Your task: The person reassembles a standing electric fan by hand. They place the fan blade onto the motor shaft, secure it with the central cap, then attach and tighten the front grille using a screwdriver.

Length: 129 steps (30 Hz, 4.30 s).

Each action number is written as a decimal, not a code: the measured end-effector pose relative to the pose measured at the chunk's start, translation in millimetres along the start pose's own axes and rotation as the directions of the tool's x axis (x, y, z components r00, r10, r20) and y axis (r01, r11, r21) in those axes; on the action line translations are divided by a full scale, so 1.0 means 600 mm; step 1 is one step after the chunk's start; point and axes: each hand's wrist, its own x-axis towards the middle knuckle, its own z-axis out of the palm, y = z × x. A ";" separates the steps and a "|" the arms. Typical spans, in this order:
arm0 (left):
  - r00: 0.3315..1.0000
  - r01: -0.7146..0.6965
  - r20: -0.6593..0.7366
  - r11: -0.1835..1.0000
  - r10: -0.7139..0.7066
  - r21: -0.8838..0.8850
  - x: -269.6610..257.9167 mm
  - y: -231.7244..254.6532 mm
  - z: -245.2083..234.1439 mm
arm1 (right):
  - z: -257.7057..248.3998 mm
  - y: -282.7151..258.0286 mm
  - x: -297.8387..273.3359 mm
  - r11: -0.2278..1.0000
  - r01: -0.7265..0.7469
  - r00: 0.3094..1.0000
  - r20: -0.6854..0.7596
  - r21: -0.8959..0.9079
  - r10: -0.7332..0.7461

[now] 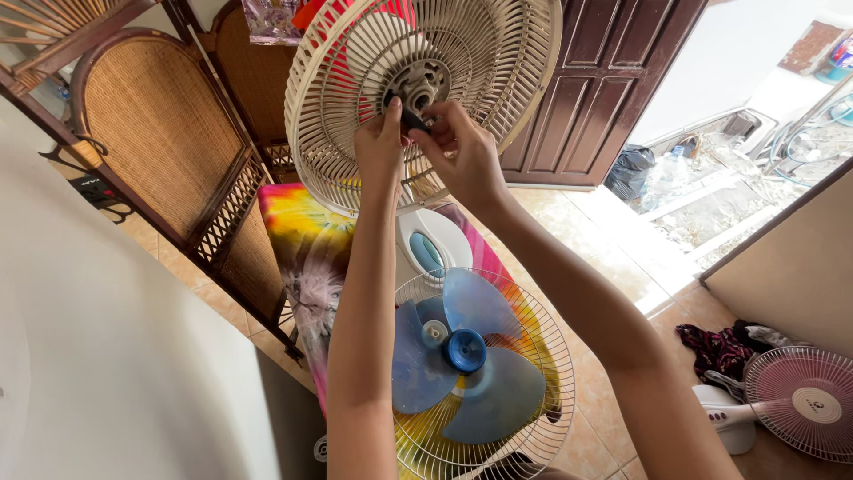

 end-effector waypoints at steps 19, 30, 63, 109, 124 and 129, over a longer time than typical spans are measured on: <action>0.993 0.079 0.089 0.997 -0.077 -0.021 -0.028 0.053 0.012 | 0.001 -0.002 -0.003 0.920 0.364 0.925 -0.055 -0.145 -0.375; 0.982 0.088 0.175 0.990 -0.067 -0.113 -0.027 0.052 0.011 | 0.006 -0.002 -0.005 0.978 0.181 0.983 -0.054 0.101 -0.176; 0.903 0.013 0.428 0.999 -0.031 0.045 -0.236 -0.028 0.016 | -0.041 0.084 -0.221 0.975 0.221 0.975 0.022 -0.018 -0.221; 0.658 -0.525 -0.007 0.466 0.753 0.712 -0.171 0.142 -0.145 | -0.068 0.131 -0.057 0.995 -0.049 0.987 -0.156 -0.085 0.035; 0.966 -0.139 -0.154 0.918 0.209 0.372 -0.140 -0.027 -0.175 | -0.048 0.121 0.024 0.988 -0.136 0.981 -0.132 0.067 0.144; 0.941 -0.266 -0.094 0.881 0.325 0.390 -0.146 -0.019 -0.188 | -0.035 0.096 0.065 0.990 -0.025 0.993 -0.120 -0.137 0.009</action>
